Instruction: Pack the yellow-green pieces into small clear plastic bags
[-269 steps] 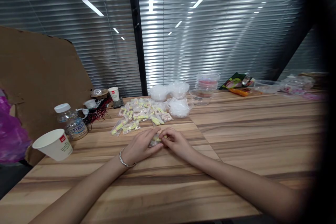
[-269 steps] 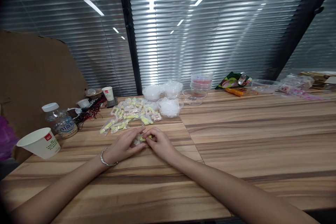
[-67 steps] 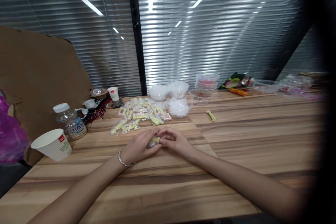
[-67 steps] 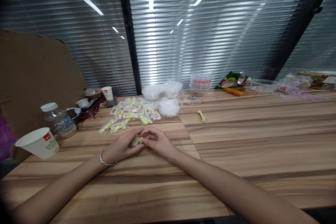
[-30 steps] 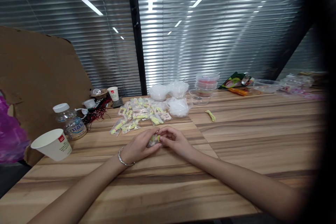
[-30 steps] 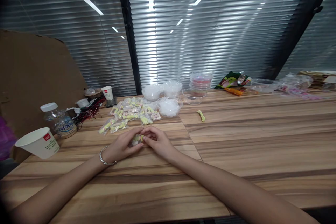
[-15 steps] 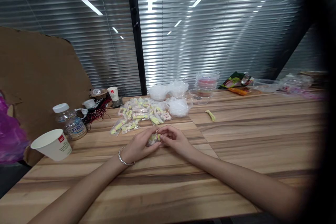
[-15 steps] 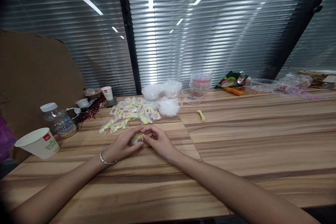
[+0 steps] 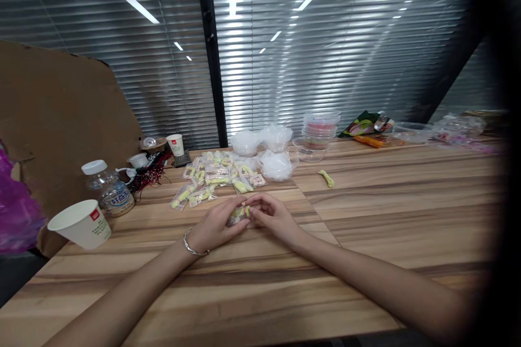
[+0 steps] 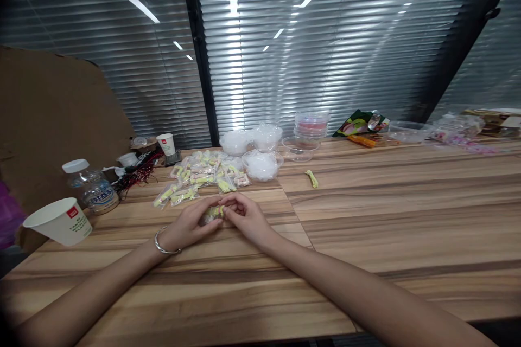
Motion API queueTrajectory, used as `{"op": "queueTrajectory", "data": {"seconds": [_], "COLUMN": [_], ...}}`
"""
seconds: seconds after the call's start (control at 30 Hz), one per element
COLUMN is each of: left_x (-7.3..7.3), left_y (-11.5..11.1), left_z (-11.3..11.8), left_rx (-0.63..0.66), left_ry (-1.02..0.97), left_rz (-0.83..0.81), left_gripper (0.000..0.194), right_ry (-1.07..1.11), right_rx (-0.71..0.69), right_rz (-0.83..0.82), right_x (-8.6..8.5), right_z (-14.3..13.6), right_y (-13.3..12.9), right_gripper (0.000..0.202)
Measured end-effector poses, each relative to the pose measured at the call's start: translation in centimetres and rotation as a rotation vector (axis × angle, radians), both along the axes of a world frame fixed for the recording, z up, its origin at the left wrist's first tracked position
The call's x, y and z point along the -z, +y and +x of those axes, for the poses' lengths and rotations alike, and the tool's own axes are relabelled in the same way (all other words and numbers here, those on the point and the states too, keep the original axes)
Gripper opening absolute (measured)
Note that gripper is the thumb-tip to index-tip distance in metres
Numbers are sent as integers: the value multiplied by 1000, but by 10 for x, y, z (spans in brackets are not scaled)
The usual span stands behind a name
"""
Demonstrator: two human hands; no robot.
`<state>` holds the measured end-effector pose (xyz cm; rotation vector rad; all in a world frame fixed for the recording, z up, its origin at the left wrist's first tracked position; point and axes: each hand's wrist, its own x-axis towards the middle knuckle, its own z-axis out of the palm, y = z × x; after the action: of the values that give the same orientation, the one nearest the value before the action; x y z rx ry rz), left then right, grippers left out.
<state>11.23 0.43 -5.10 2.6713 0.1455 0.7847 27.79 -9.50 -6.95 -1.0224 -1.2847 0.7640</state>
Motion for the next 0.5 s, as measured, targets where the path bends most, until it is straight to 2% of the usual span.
{"op": "queueTrajectory", "data": {"seconds": [0.37,0.5], "left_x": [4,5], "left_y": [4,4], "left_z": [1,1], "left_rx": [-47,-45], "left_ry": [1,-16], "left_rz": [-31,-38], "left_gripper": [45,45], "right_ry": [61,64], "right_rx": [47,123], "right_rz": [24,53], "right_x": [-6,-7], "right_z": [0,2], "right_y": [-3,-3], "right_gripper": [18,16]}}
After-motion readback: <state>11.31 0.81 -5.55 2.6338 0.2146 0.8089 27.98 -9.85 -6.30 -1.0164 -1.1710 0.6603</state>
